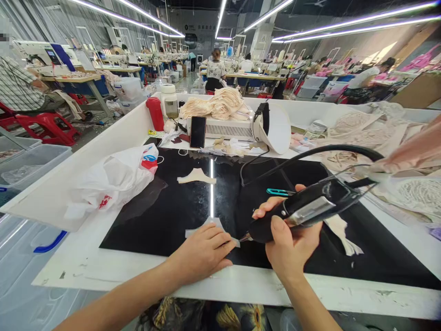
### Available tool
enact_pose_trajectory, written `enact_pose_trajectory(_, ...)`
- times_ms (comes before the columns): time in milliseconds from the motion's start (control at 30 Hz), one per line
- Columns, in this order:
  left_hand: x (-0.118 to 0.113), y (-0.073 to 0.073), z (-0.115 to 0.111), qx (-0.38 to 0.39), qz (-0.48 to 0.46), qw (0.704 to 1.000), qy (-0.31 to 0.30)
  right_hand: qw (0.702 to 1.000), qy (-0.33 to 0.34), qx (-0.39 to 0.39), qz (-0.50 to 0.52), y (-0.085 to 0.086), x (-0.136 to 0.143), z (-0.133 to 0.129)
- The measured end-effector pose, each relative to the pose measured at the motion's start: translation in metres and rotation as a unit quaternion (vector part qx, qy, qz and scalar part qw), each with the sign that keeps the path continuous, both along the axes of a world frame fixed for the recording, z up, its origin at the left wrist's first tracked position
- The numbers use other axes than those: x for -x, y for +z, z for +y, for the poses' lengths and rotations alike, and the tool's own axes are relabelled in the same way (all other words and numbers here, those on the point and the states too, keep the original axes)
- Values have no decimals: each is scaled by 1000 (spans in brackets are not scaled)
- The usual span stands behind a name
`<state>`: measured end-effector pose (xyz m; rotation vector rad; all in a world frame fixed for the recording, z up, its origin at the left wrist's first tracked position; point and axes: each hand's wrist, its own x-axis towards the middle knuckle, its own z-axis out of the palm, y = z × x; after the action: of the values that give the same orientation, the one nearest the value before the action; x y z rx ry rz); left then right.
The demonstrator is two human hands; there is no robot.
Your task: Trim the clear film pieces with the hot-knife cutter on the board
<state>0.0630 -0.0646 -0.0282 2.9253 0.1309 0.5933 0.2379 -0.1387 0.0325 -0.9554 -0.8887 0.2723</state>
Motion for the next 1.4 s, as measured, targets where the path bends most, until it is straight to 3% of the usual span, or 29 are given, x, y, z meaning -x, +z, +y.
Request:
enact_pose_trajectory(700,-1,2,1,15,11,1000,-9,1000,8,17,22,-2,3,-6)
enact_pose_trajectory(933,3,11,0,58,-16,998,-18,998,-4,-21,55,18,5,-2)
enact_pose_trajectory(1033,20,25,6,108,-36,993,24,998,15,-19,66,23,11,2)
enact_pose_trajectory(1167,53,35,22,152,-19,979,131,995,48,-9,83,21,26,13)
enact_pose_trajectory(1267,70,29,29,167,-6,971,171,994,66,-10,87,18,41,25)
enact_pose_trajectory(1400,73,18,30,188,-28,963,189,993,87,-2,84,14,57,38)
